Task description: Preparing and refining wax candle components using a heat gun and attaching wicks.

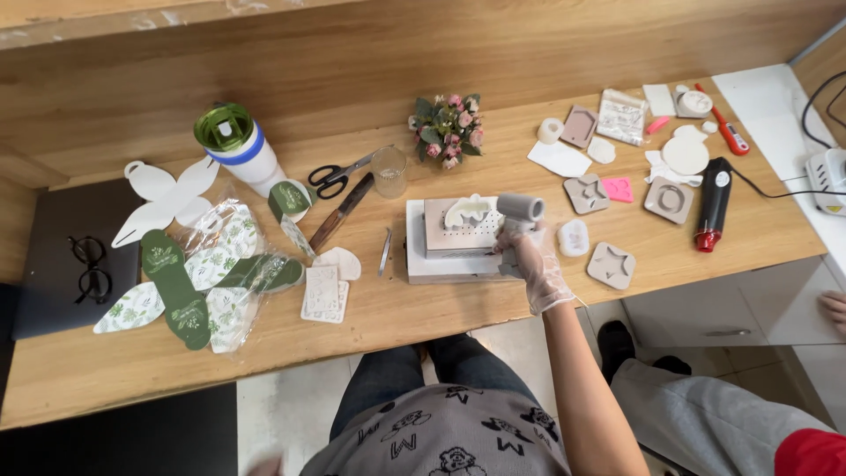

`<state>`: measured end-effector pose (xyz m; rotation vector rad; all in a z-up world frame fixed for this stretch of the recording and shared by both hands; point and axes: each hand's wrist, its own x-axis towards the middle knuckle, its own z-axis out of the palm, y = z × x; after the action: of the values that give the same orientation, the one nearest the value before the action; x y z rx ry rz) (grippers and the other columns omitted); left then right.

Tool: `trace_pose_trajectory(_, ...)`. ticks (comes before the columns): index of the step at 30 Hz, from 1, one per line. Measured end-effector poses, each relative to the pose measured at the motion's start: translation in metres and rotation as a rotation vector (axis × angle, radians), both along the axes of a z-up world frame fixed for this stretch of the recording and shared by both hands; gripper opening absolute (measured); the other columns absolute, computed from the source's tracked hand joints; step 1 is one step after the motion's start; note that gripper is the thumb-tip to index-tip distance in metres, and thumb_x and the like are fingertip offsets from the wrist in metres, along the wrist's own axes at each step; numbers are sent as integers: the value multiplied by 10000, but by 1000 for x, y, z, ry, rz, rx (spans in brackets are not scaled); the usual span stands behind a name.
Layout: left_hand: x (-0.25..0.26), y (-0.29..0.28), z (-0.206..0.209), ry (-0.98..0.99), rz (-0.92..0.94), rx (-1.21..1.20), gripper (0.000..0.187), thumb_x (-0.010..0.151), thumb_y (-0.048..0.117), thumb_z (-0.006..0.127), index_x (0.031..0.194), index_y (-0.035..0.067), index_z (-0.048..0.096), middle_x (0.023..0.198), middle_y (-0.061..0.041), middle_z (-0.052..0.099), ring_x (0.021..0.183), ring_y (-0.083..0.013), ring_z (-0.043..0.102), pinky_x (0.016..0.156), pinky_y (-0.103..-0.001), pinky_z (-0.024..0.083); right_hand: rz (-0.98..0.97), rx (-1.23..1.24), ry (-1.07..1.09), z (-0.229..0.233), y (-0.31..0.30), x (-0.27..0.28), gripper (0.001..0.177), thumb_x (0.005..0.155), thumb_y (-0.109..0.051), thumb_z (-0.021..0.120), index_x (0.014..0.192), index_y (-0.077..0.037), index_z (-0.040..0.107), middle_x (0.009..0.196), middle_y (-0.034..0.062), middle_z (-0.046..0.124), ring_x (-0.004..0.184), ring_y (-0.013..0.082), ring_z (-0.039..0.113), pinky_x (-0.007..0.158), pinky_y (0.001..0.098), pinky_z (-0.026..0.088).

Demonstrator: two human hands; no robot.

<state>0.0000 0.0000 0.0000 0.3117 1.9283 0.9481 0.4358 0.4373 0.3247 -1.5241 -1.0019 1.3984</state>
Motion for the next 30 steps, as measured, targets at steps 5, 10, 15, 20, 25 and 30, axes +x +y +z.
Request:
trace_pose_trajectory(5,143,244,364,-64,-131,-9,793,778,531,527,1447,106,498,1492,-100,481,1446,-263,383,1177,-553,305,196,25,-129,-12,4,1,287,676,59,634,961,32,650,674,110,619,584,192,595,535,285,518)
trace_pose_trajectory(10,198,342,346,144,-467,549,409,856,363,748,1158,89,718,1148,-197,702,1109,-318,675,966,-435,536,-17,-23,-266,-22,1,-3,485,557,34,681,1033,-50,638,735,159,640,471,331,622,414,442,544)
trace_pose_trajectory(15,241,361,333,121,-539,661,310,817,327,793,1032,106,753,945,-93,721,892,-207,691,803,-340,541,-29,-18,-370,-23,6,10,432,573,33,675,1003,-17,665,740,166,663,544,327,655,405,463,516)
trace_pose_trajectory(20,254,362,296,70,-487,617,304,778,234,819,1037,91,751,911,-99,748,824,-162,692,731,-277,531,138,-122,-254,4,-19,-8,562,620,159,621,1156,-4,663,832,167,687,567,273,667,386,331,568)
trace_pose_trajectory(25,243,370,269,81,-456,535,302,798,199,810,1072,95,738,944,-72,726,856,-141,677,775,-280,545,124,-44,-386,63,-39,-20,355,822,-107,620,1162,-91,719,879,136,722,789,254,698,721,410,583)
trace_pose_trajectory(30,256,351,313,-61,-629,508,488,924,390,708,1265,48,639,1116,-194,687,1050,-297,655,951,-394,524,198,-53,-394,46,-39,-17,419,806,-107,620,1224,-80,633,1071,190,706,1025,309,687,881,457,548)
